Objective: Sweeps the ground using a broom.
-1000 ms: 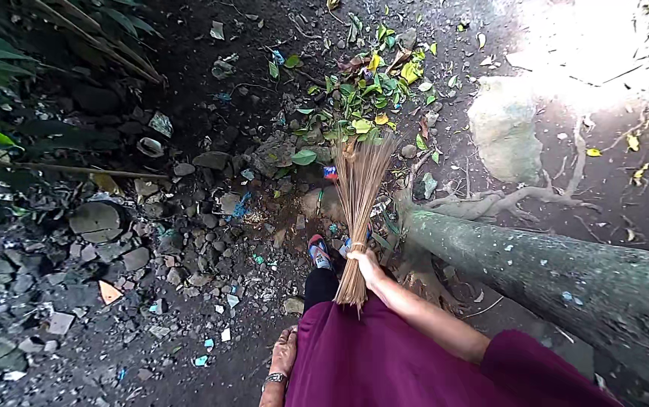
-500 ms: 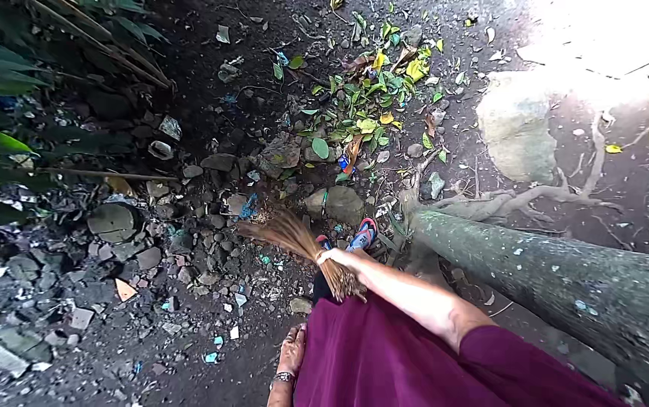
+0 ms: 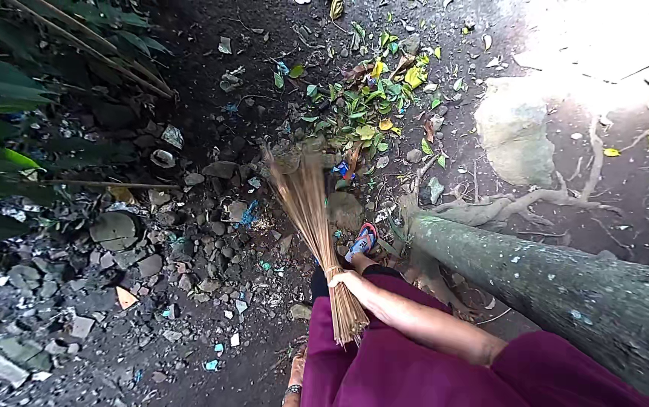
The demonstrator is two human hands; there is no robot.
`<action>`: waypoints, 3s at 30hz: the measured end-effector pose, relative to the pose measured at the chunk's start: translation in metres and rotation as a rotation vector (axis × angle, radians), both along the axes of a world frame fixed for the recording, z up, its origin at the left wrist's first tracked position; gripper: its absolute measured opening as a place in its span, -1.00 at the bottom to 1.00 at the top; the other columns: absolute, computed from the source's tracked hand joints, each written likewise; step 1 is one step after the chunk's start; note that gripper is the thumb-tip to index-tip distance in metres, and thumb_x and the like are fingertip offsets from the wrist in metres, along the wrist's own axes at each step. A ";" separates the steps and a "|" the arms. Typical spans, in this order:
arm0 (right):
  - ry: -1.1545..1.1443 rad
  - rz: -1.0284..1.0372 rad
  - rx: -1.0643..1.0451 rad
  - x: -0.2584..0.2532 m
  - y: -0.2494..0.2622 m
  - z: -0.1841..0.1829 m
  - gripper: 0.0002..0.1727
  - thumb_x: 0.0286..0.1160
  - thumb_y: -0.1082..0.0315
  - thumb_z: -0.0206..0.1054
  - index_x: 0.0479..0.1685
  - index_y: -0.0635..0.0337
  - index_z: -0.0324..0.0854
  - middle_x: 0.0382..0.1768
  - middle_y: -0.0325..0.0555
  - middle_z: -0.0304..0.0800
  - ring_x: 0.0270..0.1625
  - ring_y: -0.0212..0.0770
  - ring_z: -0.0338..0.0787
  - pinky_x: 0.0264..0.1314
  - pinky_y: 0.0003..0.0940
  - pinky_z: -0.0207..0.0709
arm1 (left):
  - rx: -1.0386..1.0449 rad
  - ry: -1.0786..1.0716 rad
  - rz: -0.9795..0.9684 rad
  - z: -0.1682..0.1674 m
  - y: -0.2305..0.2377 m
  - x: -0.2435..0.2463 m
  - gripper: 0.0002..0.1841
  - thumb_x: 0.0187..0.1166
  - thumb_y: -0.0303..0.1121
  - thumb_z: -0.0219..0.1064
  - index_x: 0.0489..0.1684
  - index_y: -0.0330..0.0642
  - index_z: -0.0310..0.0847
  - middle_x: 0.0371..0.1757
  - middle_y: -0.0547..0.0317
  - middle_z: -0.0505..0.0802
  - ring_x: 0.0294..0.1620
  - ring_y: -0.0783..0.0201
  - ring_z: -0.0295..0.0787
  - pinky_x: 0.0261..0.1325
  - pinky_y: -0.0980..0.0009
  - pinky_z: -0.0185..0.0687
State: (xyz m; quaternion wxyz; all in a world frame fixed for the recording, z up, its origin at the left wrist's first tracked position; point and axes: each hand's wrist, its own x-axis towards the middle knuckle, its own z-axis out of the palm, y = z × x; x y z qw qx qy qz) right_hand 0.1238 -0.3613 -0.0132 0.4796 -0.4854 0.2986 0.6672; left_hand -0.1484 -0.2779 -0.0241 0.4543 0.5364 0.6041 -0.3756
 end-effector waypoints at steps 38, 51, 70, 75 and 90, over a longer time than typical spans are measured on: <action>-0.282 -0.389 -0.260 0.095 0.164 0.020 -0.69 0.45 0.50 0.29 0.16 0.32 0.50 -0.24 -0.05 0.70 -0.28 -0.26 0.73 -0.18 -0.28 0.67 | -0.068 -0.027 -0.307 0.023 0.315 0.111 -0.58 0.90 -0.32 -0.01 0.47 -0.46 0.54 0.46 -0.39 0.68 0.60 -0.18 0.53 0.72 -0.03 0.20; -0.441 -0.466 -0.417 0.161 0.223 -0.081 -0.69 0.56 0.37 0.32 0.17 0.39 0.59 -0.06 0.13 0.74 -0.05 -0.09 0.76 0.06 -0.09 0.66 | 0.005 -0.107 0.004 0.013 0.371 0.145 -0.57 0.91 -0.33 -0.09 0.52 -0.50 0.42 0.41 -0.42 0.66 0.31 -0.13 0.70 0.36 0.00 0.57; -0.447 -0.526 -0.445 0.347 0.211 -0.121 -0.58 0.54 0.27 0.36 0.26 0.38 0.57 0.06 0.21 0.74 0.06 0.00 0.76 0.15 0.01 0.66 | 0.019 -0.156 0.010 -0.003 0.339 0.294 -0.53 0.91 -0.25 -0.08 0.50 -0.48 0.46 0.35 -0.39 0.72 0.27 -0.13 0.75 0.36 -0.02 0.61; -0.293 -0.430 -0.231 0.318 0.248 -0.039 -0.60 0.50 0.35 0.42 0.24 0.38 0.52 -0.08 0.14 0.76 -0.08 -0.08 0.79 0.04 -0.07 0.71 | -0.015 -0.166 -0.164 -0.005 0.318 0.352 -0.57 0.90 -0.30 -0.03 0.46 -0.47 0.52 0.38 -0.40 0.71 0.41 -0.17 0.68 0.53 -0.05 0.48; -0.331 -0.533 -0.341 0.401 0.296 -0.100 -0.60 0.58 0.22 0.32 0.18 0.40 0.61 0.00 0.21 0.76 0.04 0.02 0.77 0.13 0.04 0.66 | 0.062 -0.023 -0.202 -0.027 0.329 0.302 -0.59 0.87 -0.34 0.04 0.38 -0.54 0.57 0.35 -0.50 0.71 0.47 -0.29 0.60 0.60 -0.16 0.34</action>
